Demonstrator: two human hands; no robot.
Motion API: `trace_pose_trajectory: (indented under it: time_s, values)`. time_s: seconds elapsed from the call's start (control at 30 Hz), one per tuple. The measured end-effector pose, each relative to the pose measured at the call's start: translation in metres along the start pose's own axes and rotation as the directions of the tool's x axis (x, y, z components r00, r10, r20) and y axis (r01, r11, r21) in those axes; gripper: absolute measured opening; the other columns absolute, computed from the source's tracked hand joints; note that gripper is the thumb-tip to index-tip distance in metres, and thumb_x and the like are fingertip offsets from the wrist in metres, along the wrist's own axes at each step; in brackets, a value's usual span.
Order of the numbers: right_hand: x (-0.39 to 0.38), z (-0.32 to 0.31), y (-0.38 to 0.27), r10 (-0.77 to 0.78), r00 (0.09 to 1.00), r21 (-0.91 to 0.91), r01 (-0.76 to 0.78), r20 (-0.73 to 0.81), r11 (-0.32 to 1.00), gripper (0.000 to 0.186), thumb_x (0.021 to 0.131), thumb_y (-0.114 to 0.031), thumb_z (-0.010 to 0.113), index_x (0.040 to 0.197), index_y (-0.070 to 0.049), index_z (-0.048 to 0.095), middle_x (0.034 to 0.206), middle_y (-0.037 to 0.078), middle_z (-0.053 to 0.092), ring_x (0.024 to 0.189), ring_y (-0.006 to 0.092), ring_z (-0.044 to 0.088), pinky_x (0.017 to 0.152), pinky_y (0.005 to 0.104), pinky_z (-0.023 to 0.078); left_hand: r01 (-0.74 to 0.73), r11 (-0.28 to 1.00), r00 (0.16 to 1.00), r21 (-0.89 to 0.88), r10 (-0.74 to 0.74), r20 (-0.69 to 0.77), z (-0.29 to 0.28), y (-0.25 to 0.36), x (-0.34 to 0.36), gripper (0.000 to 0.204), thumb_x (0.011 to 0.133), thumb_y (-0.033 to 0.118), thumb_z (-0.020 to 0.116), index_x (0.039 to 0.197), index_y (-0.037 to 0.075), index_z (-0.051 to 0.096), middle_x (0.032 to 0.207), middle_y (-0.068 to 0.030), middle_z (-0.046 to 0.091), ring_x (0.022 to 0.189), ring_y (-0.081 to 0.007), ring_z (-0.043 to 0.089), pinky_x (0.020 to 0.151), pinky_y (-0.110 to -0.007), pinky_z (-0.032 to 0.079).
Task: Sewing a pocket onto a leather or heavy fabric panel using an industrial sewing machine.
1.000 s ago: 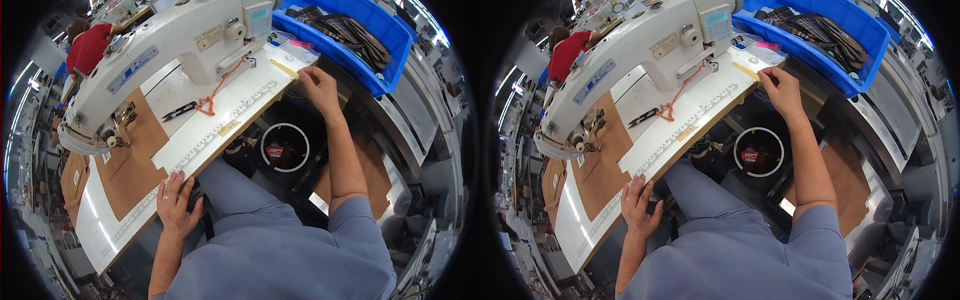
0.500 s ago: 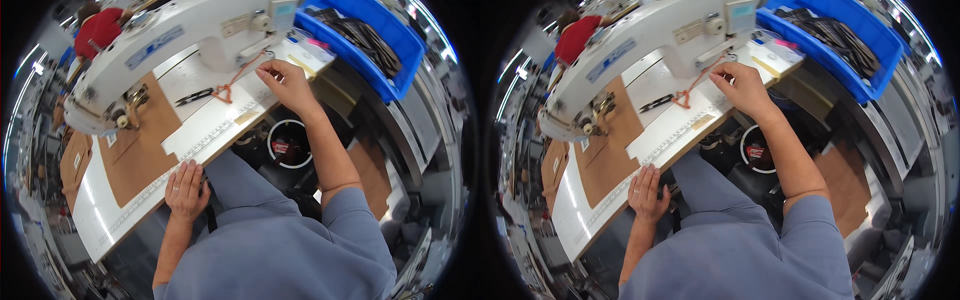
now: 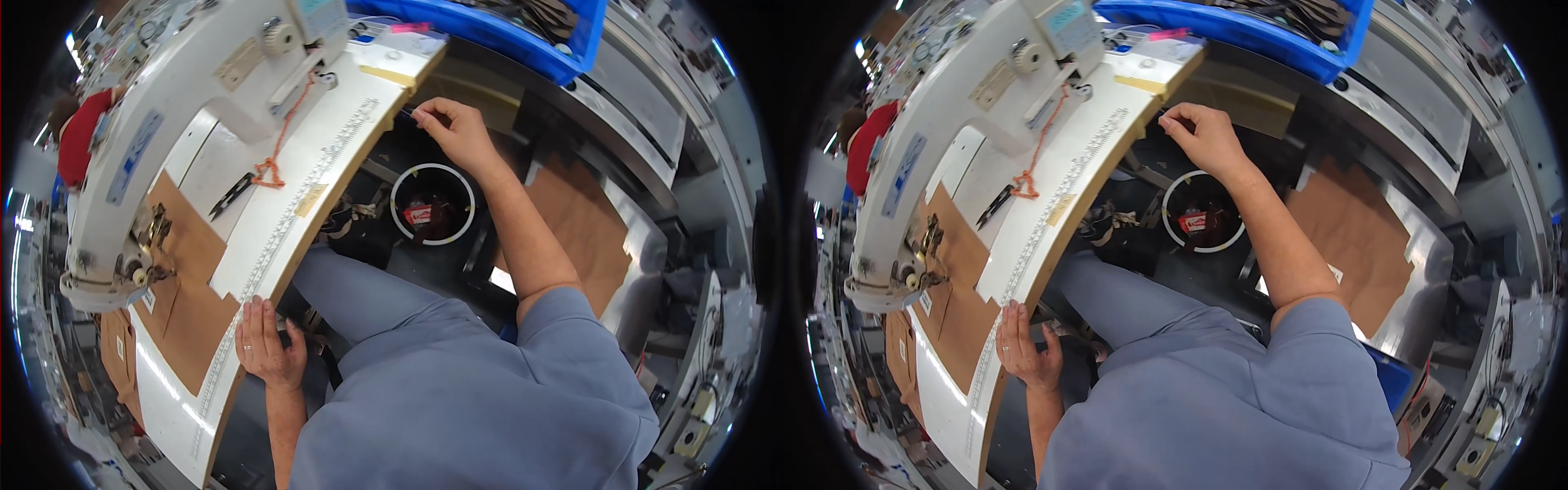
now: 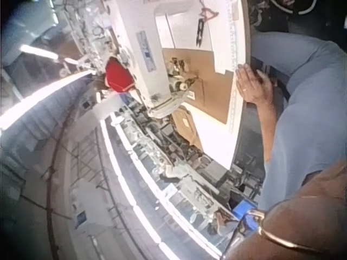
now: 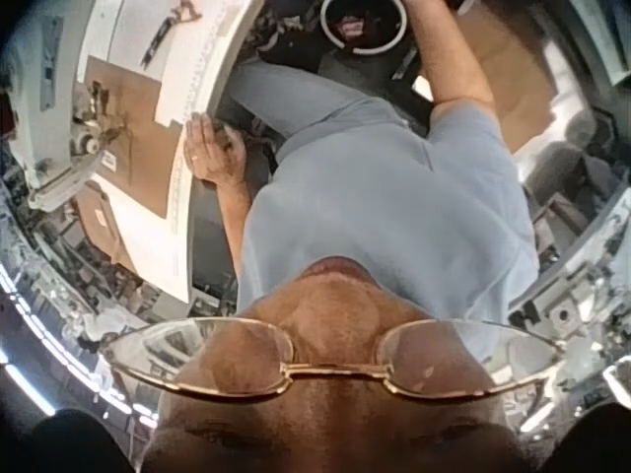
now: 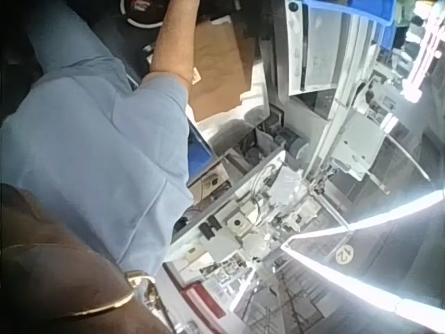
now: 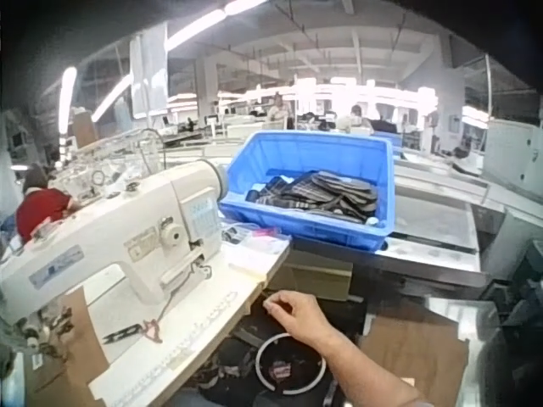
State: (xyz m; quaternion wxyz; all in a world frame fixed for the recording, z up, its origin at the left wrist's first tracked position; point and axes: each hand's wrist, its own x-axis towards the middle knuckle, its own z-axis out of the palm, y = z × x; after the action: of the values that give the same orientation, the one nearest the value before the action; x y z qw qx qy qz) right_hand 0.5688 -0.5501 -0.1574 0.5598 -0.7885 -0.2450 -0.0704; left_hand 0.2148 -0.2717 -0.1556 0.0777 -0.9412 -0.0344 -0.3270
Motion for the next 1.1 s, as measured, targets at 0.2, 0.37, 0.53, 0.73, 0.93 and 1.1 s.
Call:
trace_pose_trajectory:
  time_s: [0.2,0.37,0.53,0.73,0.93,1.1]
  values:
    - [-0.057,-0.045,0.079,0.238,0.969,-0.137,-0.246,-0.073,0.960,0.024,0.096,-0.023,0.072,0.105,-0.001,0.076,0.090,0.013,0.078,0.082,0.0206,0.074,0.077,0.0343,0.056,-0.006,1.000,0.999,-0.024,0.007,0.034,-0.006,0.004,0.008,0.042,0.093,0.015,0.066,0.132,0.000,0.067,0.134,-0.0148,0.070,0.127,-0.0329,0.066,0.107,-0.044,0.046]
    - [-0.103,-0.100,0.141,0.382,0.899,0.012,-0.388,-0.215,0.921,0.021,0.097,-0.019,0.071,0.106,-0.001,0.076,0.087,0.008,0.077,0.079,0.0129,0.071,0.074,0.0290,0.056,-0.020,0.996,1.000,-0.087,0.021,0.006,-0.011,0.005,0.021,0.042,0.091,0.013,0.068,0.130,-0.002,0.066,0.127,-0.0162,0.072,0.116,-0.0358,0.068,0.102,-0.045,0.048]
    - [-0.117,-0.131,0.152,0.477,0.818,0.213,-0.428,-0.321,0.878,0.018,0.100,-0.016,0.068,0.104,0.000,0.076,0.087,0.003,0.074,0.079,0.0080,0.066,0.069,0.0225,0.052,0.059,0.995,0.992,-0.085,-0.049,0.114,-0.014,0.003,0.039,0.047,0.089,0.012,0.071,0.132,-0.003,0.065,0.118,-0.0174,0.072,0.105,-0.0362,0.066,0.097,-0.045,0.048]
    - [-0.109,-0.110,0.145,0.452,0.860,0.214,-0.408,-0.235,0.888,0.019,0.101,-0.017,0.067,0.104,0.000,0.076,0.090,0.004,0.074,0.081,0.0087,0.067,0.070,0.0233,0.052,-0.084,0.983,0.970,-0.166,0.119,0.214,-0.010,0.025,0.087,0.064,0.079,0.012,0.077,0.139,0.002,0.061,0.137,-0.0188,0.063,0.125,-0.0375,0.059,0.107,-0.049,0.043]
    - [-0.038,-0.100,0.049,0.204,0.968,0.074,-0.194,-0.148,0.978,0.018,0.098,-0.017,0.070,0.102,0.000,0.075,0.093,0.008,0.075,0.080,0.0127,0.069,0.070,0.0301,0.053,-0.094,0.981,0.926,-0.170,0.149,0.348,0.003,0.025,0.108,0.076,0.080,0.030,0.081,0.149,0.011,0.055,0.157,-0.0160,0.049,0.148,-0.0341,0.044,0.122,-0.055,0.027]
    - [0.021,-0.120,-0.015,-0.355,0.907,-0.339,0.268,-0.227,0.902,0.010,0.092,-0.013,0.074,0.095,-0.003,0.074,0.089,0.008,0.072,0.078,0.0238,0.068,0.070,0.0356,0.053,-0.043,0.988,0.880,-0.149,0.108,0.462,0.010,0.028,0.118,0.094,0.075,0.033,0.085,0.157,0.013,0.043,0.165,-0.0178,0.036,0.155,-0.0365,0.032,0.125,-0.057,0.020]
